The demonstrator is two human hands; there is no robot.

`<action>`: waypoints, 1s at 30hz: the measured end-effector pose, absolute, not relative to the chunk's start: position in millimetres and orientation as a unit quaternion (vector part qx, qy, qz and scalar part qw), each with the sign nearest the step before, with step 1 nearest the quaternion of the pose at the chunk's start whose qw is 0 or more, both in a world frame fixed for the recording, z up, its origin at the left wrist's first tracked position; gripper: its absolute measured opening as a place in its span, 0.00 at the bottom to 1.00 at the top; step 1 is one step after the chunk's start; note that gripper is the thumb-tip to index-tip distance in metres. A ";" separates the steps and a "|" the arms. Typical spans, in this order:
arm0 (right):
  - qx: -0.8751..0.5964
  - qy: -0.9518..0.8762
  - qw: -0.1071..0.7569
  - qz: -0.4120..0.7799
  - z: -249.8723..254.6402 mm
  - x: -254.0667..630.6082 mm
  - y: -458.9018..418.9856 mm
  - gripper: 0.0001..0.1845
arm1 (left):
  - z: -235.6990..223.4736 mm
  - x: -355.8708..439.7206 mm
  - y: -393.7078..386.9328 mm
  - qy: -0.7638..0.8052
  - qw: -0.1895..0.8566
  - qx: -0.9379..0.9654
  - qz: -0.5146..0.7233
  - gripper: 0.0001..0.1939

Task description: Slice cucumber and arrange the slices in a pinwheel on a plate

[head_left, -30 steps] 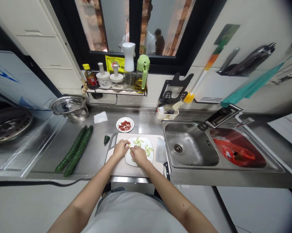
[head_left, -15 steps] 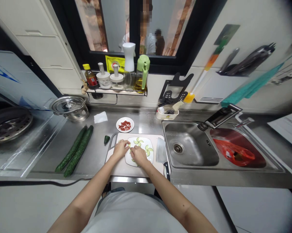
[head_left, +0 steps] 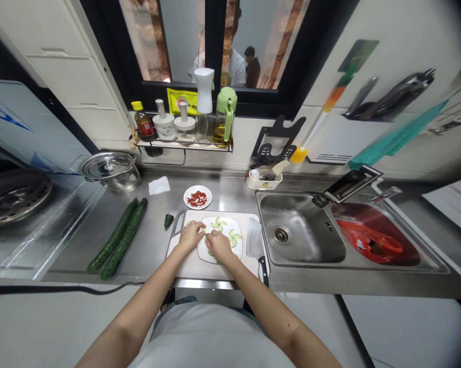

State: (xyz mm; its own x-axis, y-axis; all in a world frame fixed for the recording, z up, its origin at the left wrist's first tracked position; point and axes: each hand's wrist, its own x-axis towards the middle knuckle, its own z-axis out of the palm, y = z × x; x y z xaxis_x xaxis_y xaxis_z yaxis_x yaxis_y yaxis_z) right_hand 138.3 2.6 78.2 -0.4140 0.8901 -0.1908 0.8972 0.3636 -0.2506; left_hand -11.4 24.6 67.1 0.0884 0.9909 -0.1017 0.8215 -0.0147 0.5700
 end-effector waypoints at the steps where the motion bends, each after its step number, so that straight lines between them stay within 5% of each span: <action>1: 0.542 0.825 0.011 -0.160 78.0 138.3 2.8 0.15 | 66.5 -11.4 24.9 0.655 0.253 0.693 0.164 0.12; 30: 0.588 0.772 -0.086 -0.224 90.0 159.0 -1.9 0.16 | 31.4 -55.7 30.3 0.767 0.235 0.522 0.290 0.14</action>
